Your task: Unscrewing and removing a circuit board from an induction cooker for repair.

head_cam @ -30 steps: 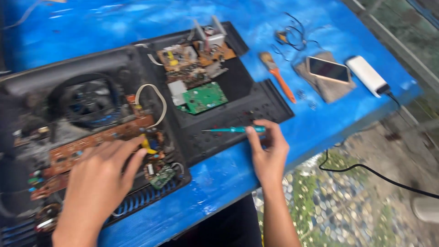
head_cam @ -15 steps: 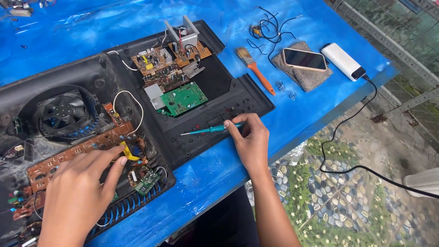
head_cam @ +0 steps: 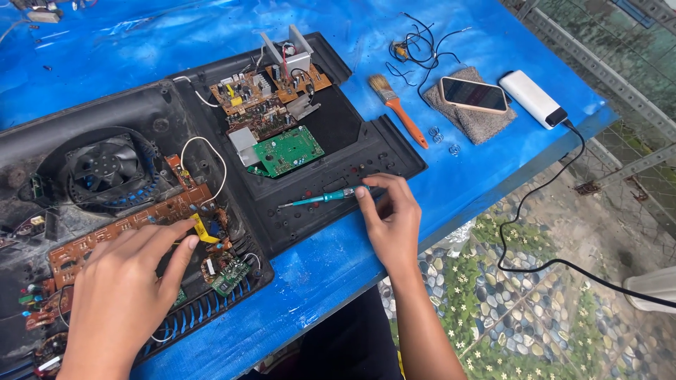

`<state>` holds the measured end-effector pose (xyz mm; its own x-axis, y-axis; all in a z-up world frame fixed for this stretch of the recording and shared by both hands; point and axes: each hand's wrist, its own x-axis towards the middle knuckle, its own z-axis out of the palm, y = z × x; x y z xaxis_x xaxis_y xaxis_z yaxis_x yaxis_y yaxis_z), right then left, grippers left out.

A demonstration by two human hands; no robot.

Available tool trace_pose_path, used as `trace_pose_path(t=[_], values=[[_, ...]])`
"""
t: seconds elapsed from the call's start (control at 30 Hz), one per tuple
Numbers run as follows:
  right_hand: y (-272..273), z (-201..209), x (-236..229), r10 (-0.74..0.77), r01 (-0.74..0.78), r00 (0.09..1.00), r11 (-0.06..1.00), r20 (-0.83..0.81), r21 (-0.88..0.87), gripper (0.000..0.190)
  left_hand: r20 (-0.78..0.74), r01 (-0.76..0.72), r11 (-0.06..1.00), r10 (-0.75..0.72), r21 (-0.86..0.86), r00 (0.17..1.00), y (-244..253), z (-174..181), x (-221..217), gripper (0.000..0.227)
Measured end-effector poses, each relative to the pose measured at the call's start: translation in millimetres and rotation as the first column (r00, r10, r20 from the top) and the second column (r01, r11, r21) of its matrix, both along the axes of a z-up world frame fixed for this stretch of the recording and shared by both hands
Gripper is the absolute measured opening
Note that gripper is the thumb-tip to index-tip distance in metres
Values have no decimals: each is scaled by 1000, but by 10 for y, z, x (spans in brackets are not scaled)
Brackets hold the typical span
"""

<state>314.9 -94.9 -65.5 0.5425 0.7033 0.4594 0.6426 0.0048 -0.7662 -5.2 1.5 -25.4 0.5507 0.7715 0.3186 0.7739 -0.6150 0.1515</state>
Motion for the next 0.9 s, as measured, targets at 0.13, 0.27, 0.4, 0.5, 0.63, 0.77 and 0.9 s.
trace_pose_path(t=[0.13,0.27,0.4,0.5,0.63,0.77,0.9], values=[[-52,-29,-15,-36,36,998,999,-50,12,11,0,-10,1000,10,0,1000,-9,-2,4,25],[-72,-7,-16,5,-5,998,1000,-62,12,12,-5,-14,1000,14,7,1000,-16,35,31,25],[-53,15,-31,-39,40,999,999,-36,11,15,31,21,1000,-21,22,999,-22,81,24,24],[-49,-32,-13,-53,51,992,999,114,13,12,83,55,998,-55,3,995,-23,121,39,25],[-46,-19,-25,6,3,968,999,252,-35,21,86,40,999,-42,33,995,-4,36,21,24],[4,-76,24,105,-66,930,990,353,-121,25,107,68,998,-67,-5,992,19,-12,19,29],[53,-182,111,182,-123,927,974,328,-193,31,118,106,994,-107,12,987,37,-74,12,29]])
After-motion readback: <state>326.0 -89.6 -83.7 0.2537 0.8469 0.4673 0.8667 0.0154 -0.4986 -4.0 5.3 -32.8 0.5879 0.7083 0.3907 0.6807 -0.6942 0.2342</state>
